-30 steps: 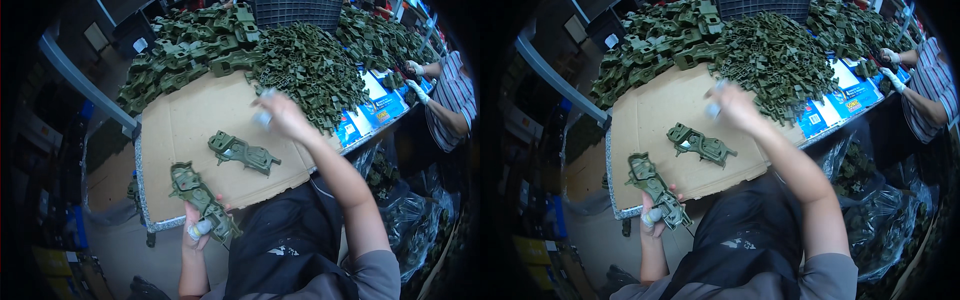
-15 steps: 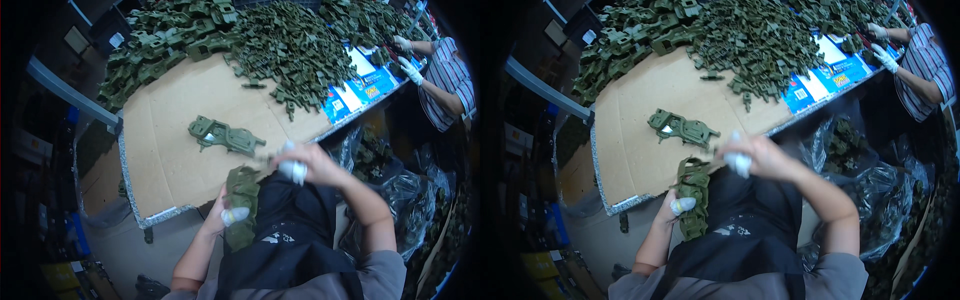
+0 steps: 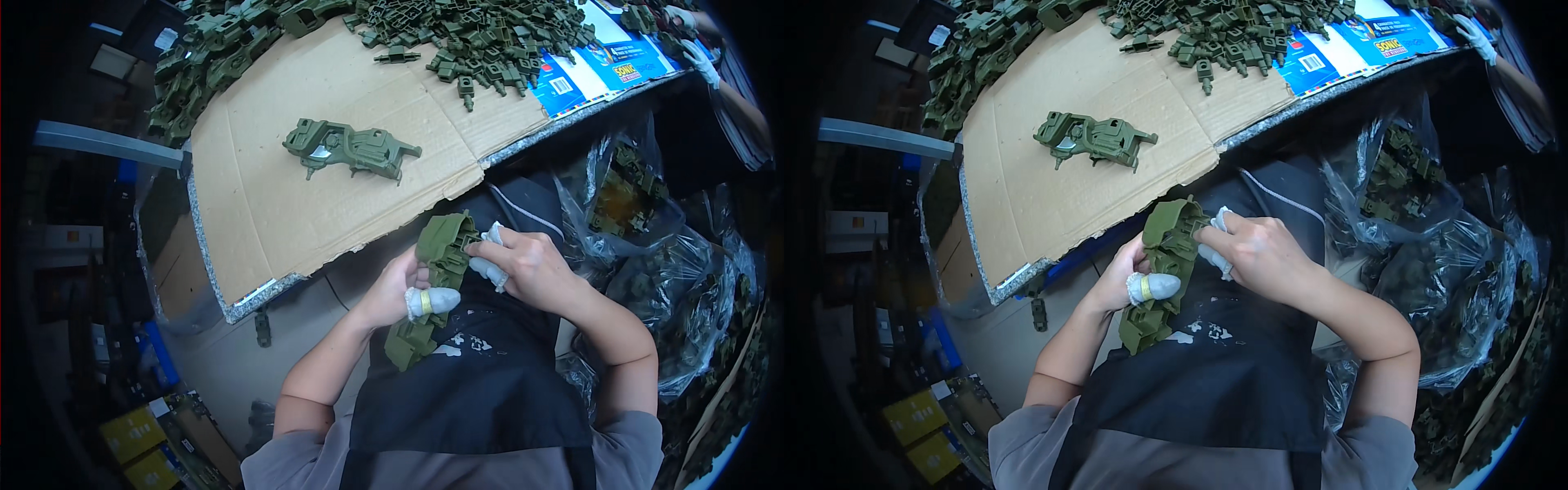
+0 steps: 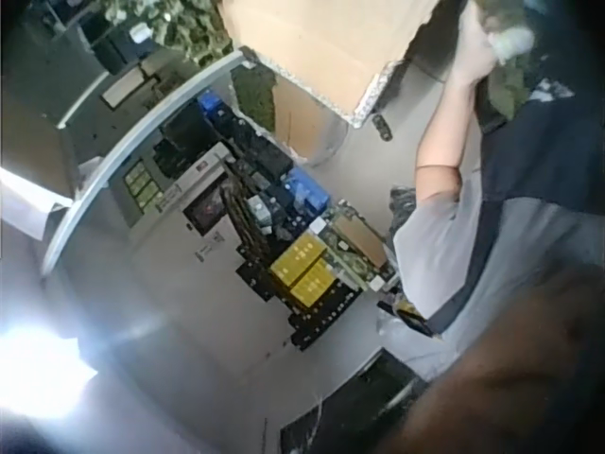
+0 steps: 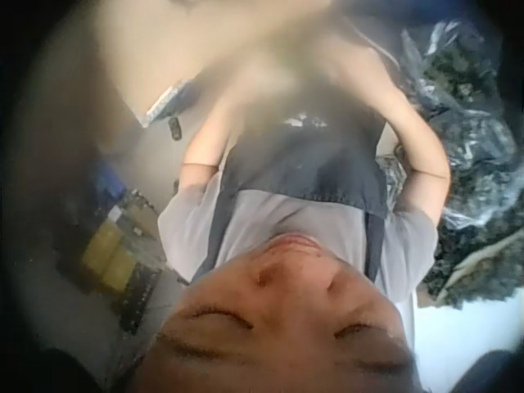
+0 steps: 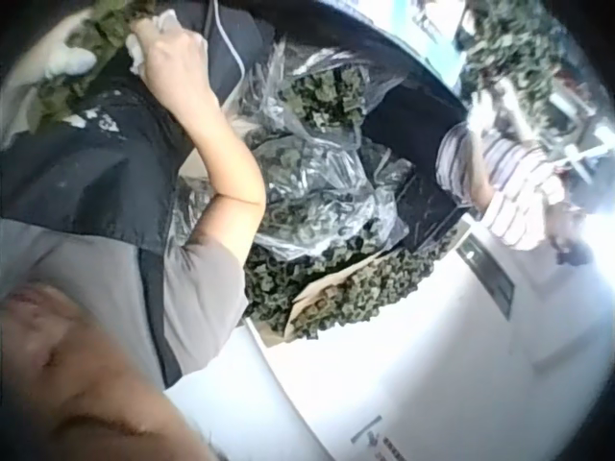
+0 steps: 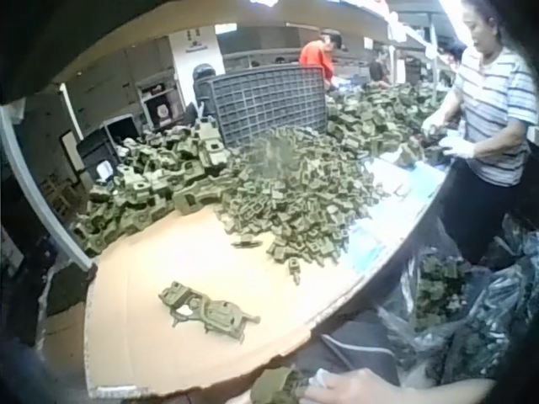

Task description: The person assembles green plastic components by hand, picking up parts from a pile on a table and snapping them together. The person handles the parts one at a time, fitting them into a larger assembly and placing the finished units into a blue bin.

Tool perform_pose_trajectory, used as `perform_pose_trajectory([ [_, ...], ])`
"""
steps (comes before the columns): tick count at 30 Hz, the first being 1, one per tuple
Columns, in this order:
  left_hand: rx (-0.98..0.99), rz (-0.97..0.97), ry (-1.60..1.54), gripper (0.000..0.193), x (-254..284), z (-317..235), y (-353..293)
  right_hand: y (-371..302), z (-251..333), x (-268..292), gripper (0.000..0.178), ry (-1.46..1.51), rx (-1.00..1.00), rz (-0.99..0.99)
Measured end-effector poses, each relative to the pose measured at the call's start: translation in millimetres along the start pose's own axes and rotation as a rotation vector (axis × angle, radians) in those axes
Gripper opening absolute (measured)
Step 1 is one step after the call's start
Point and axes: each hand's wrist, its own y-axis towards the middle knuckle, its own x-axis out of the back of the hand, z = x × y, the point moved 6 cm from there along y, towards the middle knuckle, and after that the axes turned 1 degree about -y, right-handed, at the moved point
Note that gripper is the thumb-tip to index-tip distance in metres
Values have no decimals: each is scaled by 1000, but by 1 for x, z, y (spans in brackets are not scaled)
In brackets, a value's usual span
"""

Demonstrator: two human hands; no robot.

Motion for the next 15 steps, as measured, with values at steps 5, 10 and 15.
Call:
perform_pose_trajectory([
  [5, -83, -3, 151, 69, -2, -10, 1, -2, -11, -4, 40, 148, 50, -72],
  [10, -122, 2, 305, 67, -7, -9, 4, -7, -13, -7, 41, 127, 90, -68],
  [15, 59, 19, -25, 63, 2, 22, 17, 6, -28, -8, 33, 160, 73, 184],
])
